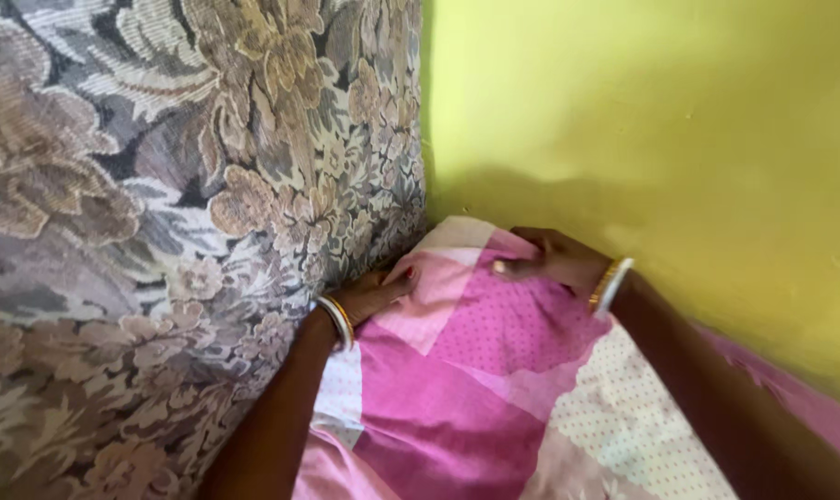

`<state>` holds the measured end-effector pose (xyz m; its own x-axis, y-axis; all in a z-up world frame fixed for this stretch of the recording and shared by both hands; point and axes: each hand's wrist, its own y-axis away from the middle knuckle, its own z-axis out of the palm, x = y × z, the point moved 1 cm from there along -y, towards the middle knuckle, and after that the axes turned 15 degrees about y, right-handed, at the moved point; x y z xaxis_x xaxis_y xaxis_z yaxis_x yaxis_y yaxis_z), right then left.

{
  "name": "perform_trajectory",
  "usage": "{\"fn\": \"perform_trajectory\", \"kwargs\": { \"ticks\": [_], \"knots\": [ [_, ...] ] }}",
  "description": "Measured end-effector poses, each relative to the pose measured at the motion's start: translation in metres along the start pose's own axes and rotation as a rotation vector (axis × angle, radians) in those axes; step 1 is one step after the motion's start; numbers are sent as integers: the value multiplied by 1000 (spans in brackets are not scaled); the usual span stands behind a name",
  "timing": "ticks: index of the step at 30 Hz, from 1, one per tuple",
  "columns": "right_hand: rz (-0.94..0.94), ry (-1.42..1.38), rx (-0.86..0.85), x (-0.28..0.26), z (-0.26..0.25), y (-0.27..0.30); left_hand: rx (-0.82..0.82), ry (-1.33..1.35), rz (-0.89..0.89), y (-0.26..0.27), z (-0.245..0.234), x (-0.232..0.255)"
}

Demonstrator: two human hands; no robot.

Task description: The person spreads a pink and white patterned bedsheet over a floral-patterned mattress. They smooth out the fabric, tuck the edges under the mattress, and fold the excess material neatly along the sides.

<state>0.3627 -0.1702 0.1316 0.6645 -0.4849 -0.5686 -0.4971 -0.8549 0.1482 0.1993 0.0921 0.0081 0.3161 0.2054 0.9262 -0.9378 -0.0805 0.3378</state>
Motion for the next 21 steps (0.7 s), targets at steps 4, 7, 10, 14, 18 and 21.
{"fn": "perform_trajectory", "kwargs": {
  "ticks": [4, 7, 10, 14, 18, 21],
  "knots": [
    [49, -102, -3, 16, 29, -52, 370, -124, -159, -23, -8, -23],
    [397, 524, -27, 3, 61, -57, 590, -390, -126, -39, -13, -37],
    [145, 742, 403, -5, 97, -52, 684, -490, 15, -48, -8, -58],
    [369, 417, 203, 19, 102, -61, 675, -451, 141, -54, 2, -69],
    [402, 166, 182, 43, 87, -95, 565, -205, 81, -43, 9, -37],
    [394, -71, 74, 39, 77, -93, 458, 34, -38, -21, 12, -3]
  ]
}}
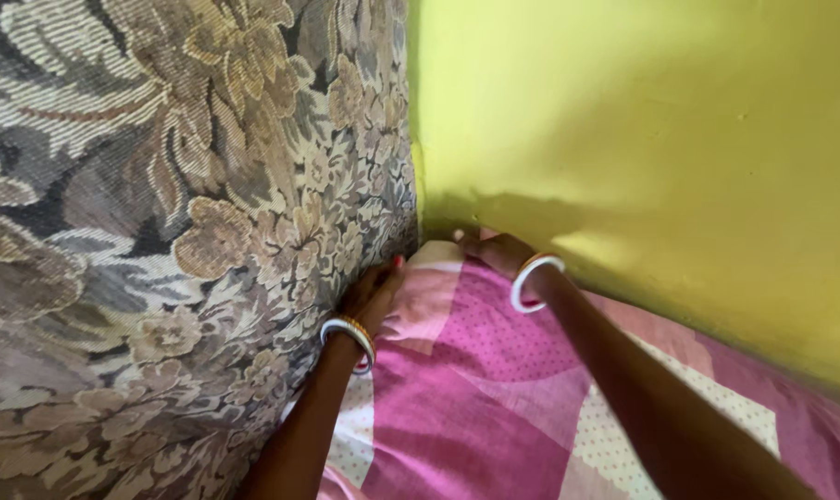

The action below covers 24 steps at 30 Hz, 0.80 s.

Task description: The person spreads a pink and white patterned bedsheet over a floral-patterned mattress. They smooth out the fabric, tuck the edges under the mattress, and fold the excess material neatly along the sides.

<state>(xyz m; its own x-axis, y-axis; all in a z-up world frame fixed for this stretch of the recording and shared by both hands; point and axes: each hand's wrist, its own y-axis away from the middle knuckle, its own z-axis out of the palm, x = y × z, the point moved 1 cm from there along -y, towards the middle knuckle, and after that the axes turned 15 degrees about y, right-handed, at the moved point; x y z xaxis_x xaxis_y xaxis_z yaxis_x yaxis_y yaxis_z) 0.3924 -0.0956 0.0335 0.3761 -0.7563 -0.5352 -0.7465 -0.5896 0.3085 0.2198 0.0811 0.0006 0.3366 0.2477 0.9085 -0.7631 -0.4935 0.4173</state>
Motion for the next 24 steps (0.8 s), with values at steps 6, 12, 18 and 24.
{"fn": "perform_trajectory", "kwargs": {
  "ticks": [6, 12, 18, 24],
  "knots": [
    [-154, -370, -303, -14, -42, 26, -236, -241, 303, -17, 17, 40],
    [-339, -232, -69, -10, -32, 12, -180, -252, 62, -22, 24, 51],
    [-202, 55, 297, -22, -30, -22, -322, 115, -13, -18, 17, 60],
    [-133, 159, 309, -16, -21, -50, -477, 12, 337, -13, 26, 64]
  ]
}}
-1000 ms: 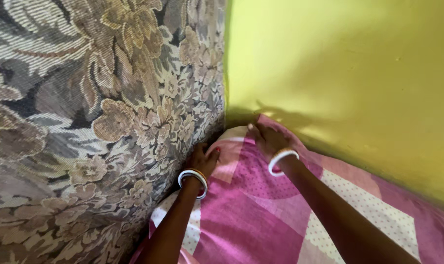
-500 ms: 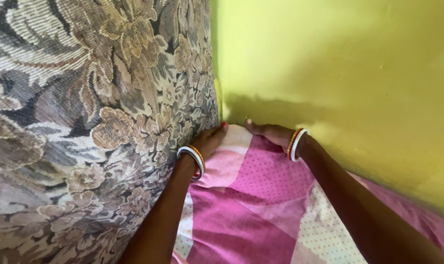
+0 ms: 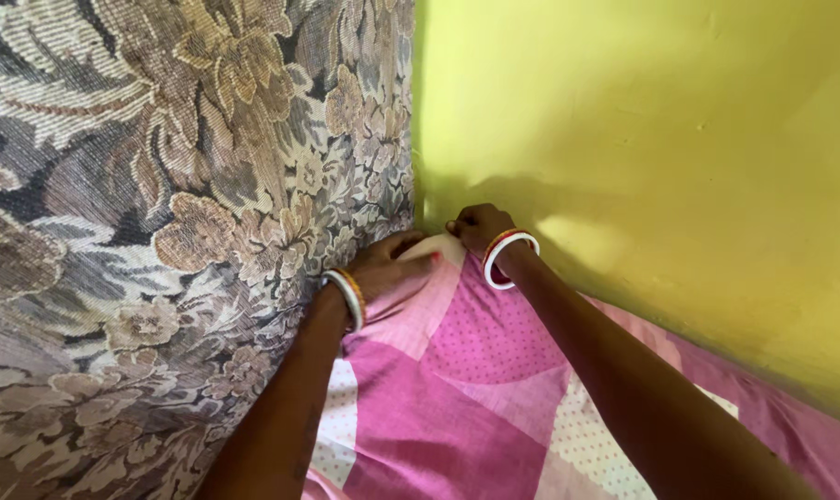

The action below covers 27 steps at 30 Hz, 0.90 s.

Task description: The person spreads a pink and white patterned bedsheet over a floral-patterned mattress. They smooth out the fabric, tuck the edges under the mattress, and fold the excess material neatly along the sides.

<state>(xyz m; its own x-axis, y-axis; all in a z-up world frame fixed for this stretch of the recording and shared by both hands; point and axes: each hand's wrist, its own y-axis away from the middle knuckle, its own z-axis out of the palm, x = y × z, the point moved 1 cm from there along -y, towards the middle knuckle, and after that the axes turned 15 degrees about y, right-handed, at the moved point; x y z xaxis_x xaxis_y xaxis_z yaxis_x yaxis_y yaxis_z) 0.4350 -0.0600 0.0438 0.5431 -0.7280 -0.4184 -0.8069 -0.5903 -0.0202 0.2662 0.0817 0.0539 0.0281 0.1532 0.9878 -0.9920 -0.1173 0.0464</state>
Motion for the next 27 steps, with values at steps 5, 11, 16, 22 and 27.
{"fn": "perform_trajectory", "kwargs": {
  "ticks": [5, 11, 16, 22, 27],
  "knots": [
    [9, -181, -174, 22, -37, 62, 55, -53, -92, 13, 10, 11],
    [-60, 25, -223, 31, -64, 105, 2, 154, -92, -15, -19, -52],
    [-24, 144, -120, 44, -20, 99, 162, 66, -136, -39, -38, -121],
    [-49, 293, 164, 67, 34, 85, 748, -889, -260, -31, 10, -101],
    [-82, 305, 418, 121, 5, 138, 764, -1159, 7, -21, 39, -80]
  ]
}}
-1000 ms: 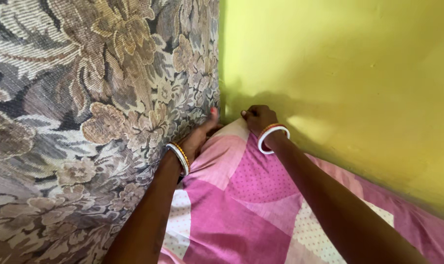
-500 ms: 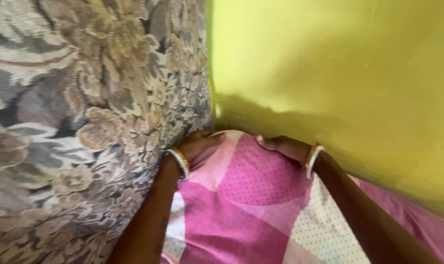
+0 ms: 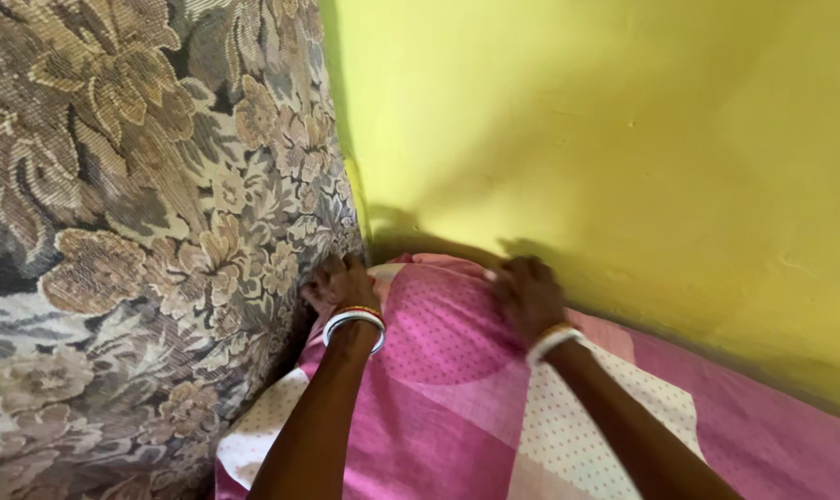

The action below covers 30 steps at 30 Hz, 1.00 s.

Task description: The person spreads a pink and white patterned bedsheet over a floral-patterned mattress. They smooth out the fabric, tuck the edges under the mattress, and fold the excess material neatly along the sides.

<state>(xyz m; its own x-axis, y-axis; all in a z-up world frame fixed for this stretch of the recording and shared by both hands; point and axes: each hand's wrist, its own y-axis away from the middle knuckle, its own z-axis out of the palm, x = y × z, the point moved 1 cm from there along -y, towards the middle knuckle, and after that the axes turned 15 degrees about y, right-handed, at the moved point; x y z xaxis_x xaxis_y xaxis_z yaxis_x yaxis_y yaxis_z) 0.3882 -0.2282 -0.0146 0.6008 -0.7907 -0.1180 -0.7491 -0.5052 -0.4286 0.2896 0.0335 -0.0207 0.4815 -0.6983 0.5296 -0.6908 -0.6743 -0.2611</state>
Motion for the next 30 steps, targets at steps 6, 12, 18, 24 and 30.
{"fn": "perform_trajectory", "kwargs": {
  "ticks": [6, 12, 18, 24, 30],
  "knots": [
    [91, 157, -306, 50, -61, 54, -195, 135, 411, 26, 16, 68],
    [-20, -88, -435, 68, -64, 53, -677, 125, 626, 70, 13, 146],
    [-18, 9, -840, 73, -92, 48, -1062, -259, 615, 36, -13, 166],
    [-93, 92, -1078, 82, -146, 39, -1190, -328, 630, 24, -29, 168],
    [362, 27, -877, 102, -100, 56, -721, -123, 435, 46, 4, 154]
  ]
}}
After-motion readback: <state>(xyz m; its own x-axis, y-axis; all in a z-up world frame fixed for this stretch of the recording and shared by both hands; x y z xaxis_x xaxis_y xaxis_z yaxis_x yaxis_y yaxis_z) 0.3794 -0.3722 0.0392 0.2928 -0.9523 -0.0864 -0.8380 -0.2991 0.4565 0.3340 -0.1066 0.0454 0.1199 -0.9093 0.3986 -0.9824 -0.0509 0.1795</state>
